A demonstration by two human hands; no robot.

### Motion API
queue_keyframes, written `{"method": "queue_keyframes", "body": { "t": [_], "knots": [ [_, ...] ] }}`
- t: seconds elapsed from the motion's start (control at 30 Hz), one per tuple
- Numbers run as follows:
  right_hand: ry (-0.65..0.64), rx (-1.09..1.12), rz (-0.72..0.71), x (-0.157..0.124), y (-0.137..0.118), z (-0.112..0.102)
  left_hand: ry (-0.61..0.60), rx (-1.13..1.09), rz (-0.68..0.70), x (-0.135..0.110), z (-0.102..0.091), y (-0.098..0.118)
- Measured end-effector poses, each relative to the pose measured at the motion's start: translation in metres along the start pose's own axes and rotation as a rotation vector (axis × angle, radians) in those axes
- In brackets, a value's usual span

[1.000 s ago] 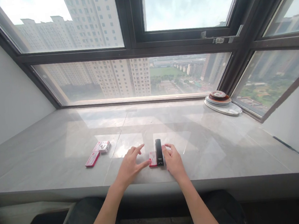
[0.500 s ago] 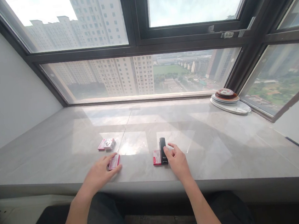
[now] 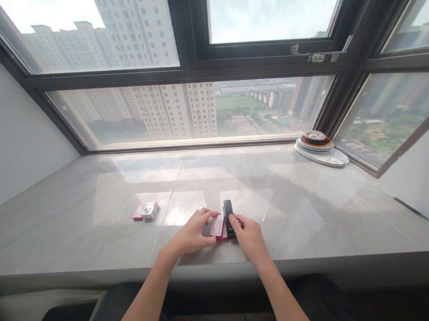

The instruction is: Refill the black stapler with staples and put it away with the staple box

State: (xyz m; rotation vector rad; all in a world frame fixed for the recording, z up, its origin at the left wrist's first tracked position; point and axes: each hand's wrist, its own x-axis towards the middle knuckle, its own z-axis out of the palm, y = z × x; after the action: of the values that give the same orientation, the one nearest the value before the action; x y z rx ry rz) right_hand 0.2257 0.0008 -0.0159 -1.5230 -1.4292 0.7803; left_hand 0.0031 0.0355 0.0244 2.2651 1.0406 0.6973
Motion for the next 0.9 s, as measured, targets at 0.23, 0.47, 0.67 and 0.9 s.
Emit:
{"method": "queue_keyframes", "body": {
  "t": [0.23, 0.47, 0.67, 0.9],
  "knots": [
    [0.007, -0.014, -0.012, -0.003, -0.004, 0.000, -0.027, -0.031, -0.006, -0.008, -0.003, -0.003],
    [0.009, -0.003, 0.015, -0.006, -0.002, 0.003, 0.077, 0.062, -0.034, -0.015, 0.008, 0.002],
    [-0.017, 0.023, 0.009, -0.006, -0.001, 0.001, 0.070, 0.062, 0.013, -0.002, 0.014, -0.008],
    [0.020, 0.009, 0.023, -0.005, 0.000, 0.003, 0.033, 0.097, 0.092, 0.016, 0.022, -0.021]
  ]
}}
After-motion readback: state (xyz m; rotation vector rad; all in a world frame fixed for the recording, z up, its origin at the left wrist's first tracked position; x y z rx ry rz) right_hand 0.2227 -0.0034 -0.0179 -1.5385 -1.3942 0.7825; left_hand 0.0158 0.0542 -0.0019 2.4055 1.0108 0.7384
